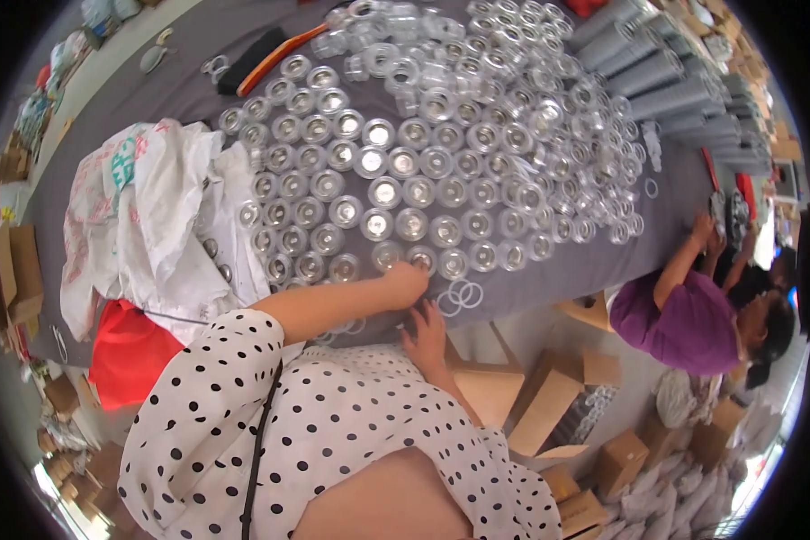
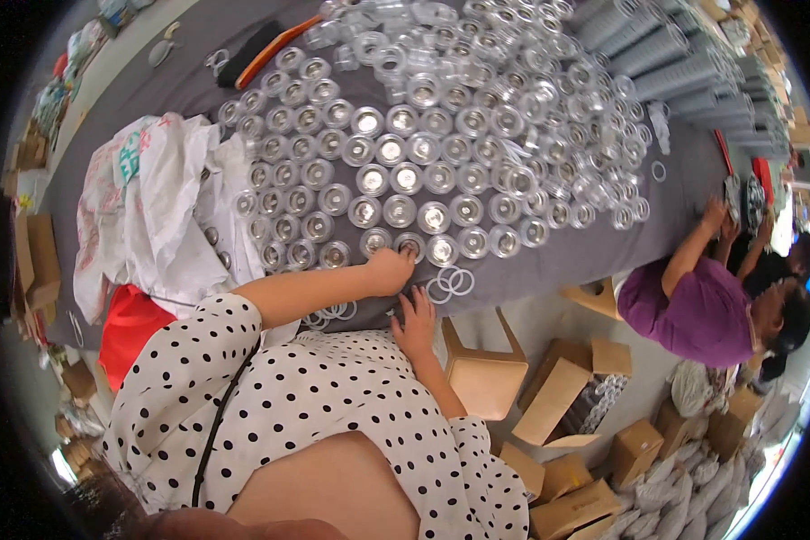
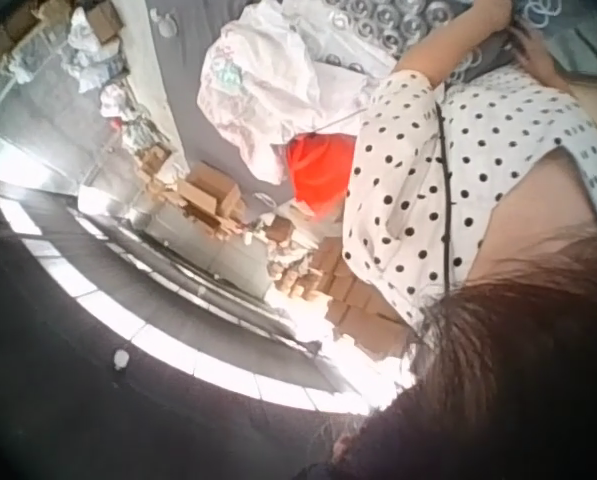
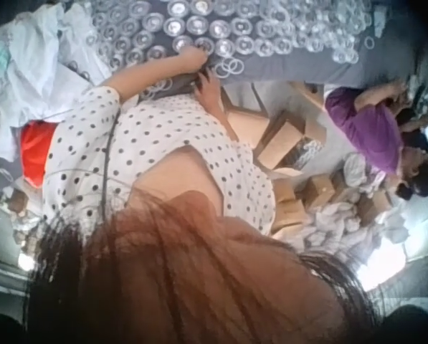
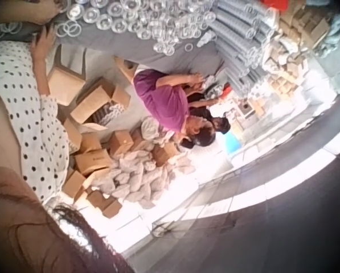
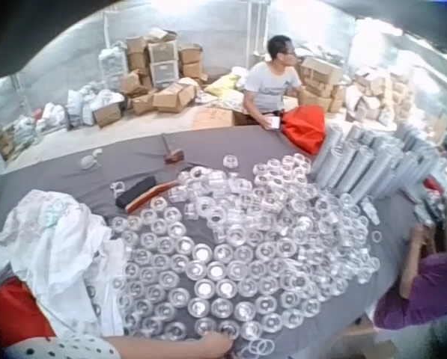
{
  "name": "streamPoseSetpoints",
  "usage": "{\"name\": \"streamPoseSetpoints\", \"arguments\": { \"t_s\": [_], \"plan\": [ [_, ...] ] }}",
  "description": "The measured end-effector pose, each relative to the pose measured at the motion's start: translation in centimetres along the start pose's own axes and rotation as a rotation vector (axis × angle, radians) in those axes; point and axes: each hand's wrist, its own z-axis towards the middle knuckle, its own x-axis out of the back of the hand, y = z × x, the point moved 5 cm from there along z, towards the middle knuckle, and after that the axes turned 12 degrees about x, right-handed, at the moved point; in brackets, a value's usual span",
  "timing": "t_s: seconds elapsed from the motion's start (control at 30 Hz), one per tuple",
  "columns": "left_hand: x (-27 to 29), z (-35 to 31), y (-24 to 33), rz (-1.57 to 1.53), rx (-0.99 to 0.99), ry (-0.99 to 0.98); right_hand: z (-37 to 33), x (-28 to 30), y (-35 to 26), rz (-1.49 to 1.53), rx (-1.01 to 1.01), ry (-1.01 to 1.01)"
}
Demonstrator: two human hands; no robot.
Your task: The person sorts and assembles small clear plastic containers and plastic rings by hand at a table.
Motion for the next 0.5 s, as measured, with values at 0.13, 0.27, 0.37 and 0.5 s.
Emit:
{"name": "streamPoseSetpoints", "arguments": {
  "t_s": [0.13, 0.27, 0.37, 0.5],
  "plan": [
    [3.6, -3.1, -3.3, -0.331, -0.096, 0.044, -0.1, 0.0, -0.1, 0.005, 0.046, -0.008],
    [5.3, -9.0, -13.4, -0.812, 0.312, 0.349, -0.8, -0.2, 0.4, 0.003, 0.011, 0.036],
    [0.9, -15.1, -24.6, -0.967, 0.917, 0.483, -0.8, -0.6, 0.3, -0.037, 0.031, 0.048],
    [-3.2, -21.8, -31.2, -0.365, 1.171, 0.577, -0.7, -0.5, 0.2, -0.07, 0.037, 0.065]
  ]
}}
